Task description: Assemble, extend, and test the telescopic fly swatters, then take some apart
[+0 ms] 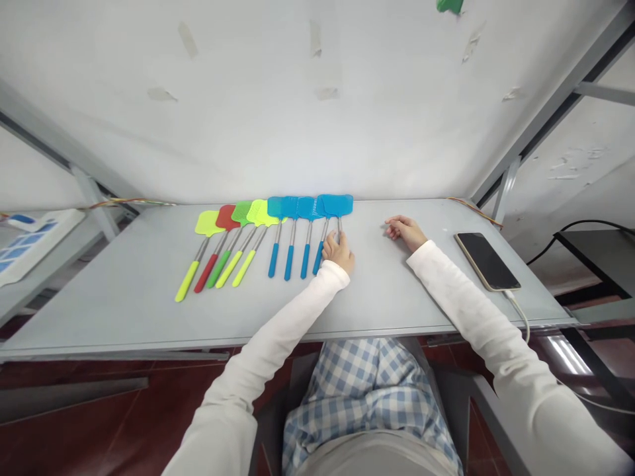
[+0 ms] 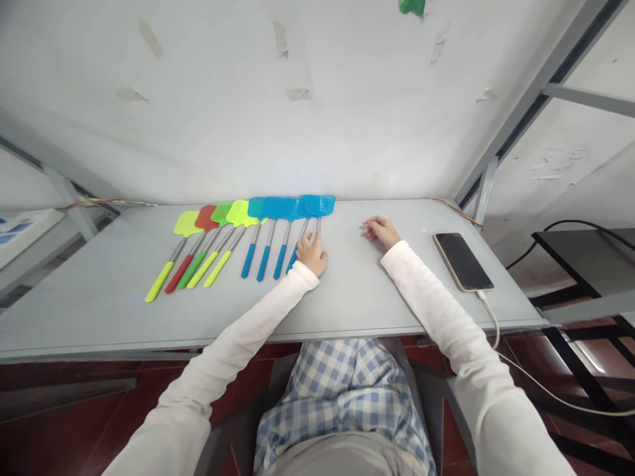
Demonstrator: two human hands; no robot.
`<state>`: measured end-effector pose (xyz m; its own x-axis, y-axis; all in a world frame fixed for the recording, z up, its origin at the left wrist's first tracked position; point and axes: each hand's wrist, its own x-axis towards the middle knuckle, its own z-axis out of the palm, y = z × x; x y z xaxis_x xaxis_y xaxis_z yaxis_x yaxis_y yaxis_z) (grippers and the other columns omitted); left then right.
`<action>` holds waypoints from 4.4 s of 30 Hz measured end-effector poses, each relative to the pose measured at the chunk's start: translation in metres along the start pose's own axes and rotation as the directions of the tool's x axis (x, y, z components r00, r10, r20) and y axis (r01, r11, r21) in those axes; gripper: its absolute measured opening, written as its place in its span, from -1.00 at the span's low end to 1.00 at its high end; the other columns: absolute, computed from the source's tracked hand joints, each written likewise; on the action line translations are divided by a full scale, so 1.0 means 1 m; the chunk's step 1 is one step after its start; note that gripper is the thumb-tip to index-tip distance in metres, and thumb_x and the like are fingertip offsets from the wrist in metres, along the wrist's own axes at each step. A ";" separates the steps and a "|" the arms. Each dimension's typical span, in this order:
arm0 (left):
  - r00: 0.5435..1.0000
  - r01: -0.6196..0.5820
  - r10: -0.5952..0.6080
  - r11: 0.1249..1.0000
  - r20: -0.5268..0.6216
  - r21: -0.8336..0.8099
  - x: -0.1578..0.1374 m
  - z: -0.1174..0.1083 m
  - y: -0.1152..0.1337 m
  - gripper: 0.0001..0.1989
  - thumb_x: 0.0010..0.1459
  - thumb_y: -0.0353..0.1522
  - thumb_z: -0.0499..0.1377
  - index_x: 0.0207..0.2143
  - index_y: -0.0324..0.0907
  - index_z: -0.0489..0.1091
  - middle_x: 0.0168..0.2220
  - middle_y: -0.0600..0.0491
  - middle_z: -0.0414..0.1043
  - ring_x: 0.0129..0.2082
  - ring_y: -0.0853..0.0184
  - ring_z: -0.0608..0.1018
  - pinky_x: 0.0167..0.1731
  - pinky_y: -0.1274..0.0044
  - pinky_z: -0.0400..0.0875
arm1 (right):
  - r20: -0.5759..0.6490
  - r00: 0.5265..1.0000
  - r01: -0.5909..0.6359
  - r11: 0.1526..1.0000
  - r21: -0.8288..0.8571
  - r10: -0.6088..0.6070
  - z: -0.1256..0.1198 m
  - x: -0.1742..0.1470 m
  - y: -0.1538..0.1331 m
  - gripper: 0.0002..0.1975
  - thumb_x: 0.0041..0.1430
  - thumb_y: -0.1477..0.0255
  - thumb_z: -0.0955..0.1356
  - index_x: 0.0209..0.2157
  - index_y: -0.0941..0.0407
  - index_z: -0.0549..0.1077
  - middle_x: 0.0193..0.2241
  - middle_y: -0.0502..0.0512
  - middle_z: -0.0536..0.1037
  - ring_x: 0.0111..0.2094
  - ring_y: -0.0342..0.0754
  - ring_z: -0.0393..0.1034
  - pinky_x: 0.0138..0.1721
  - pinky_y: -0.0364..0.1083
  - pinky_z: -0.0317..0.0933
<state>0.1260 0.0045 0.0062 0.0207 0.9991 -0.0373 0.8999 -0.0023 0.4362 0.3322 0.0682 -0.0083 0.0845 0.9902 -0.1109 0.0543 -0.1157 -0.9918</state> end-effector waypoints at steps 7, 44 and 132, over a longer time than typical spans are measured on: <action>0.989 -0.139 0.130 0.978 0.070 0.154 0.009 -0.002 -0.006 -0.54 0.22 -0.30 -0.05 0.15 -0.13 0.26 0.28 -0.09 0.05 0.27 0.18 0.14 0.23 0.32 0.06 | 0.030 0.999 0.039 0.998 -0.043 -0.037 0.000 -0.001 0.002 -0.95 0.03 0.49 0.31 -0.44 0.13 0.43 -0.64 -0.03 0.46 -0.61 -0.23 0.25 -0.51 -0.19 0.15; 0.989 0.023 -0.072 0.941 0.132 0.339 0.028 -0.091 -0.182 -0.40 0.22 -0.06 -0.19 0.32 0.17 -0.07 0.39 0.24 -0.29 0.36 -0.01 -0.12 0.22 0.00 -0.19 | 0.078 0.990 0.131 0.981 -0.144 -0.120 0.000 0.001 0.009 -0.92 0.02 0.43 0.32 -0.42 0.12 0.43 -0.62 -0.03 0.46 -0.55 -0.21 0.23 -0.46 -0.17 0.14; 0.835 -0.535 0.547 0.833 -0.065 0.142 0.052 -0.016 -0.061 -0.77 0.23 -0.25 0.03 -0.19 -0.18 0.36 -0.16 -0.05 0.46 -0.10 0.19 0.47 -0.03 0.32 0.24 | 0.579 0.550 0.673 -0.091 -0.734 -0.602 0.042 -0.034 0.005 -0.58 0.32 0.31 0.12 0.09 0.16 0.33 0.16 0.28 0.31 0.20 0.13 0.12 0.15 0.12 0.02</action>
<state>0.0653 0.0575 -0.0083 0.4810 0.8353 0.2664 0.8003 -0.5424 0.2557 0.2880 0.0374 -0.0118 -0.5619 0.6595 0.4992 0.7826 0.6194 0.0626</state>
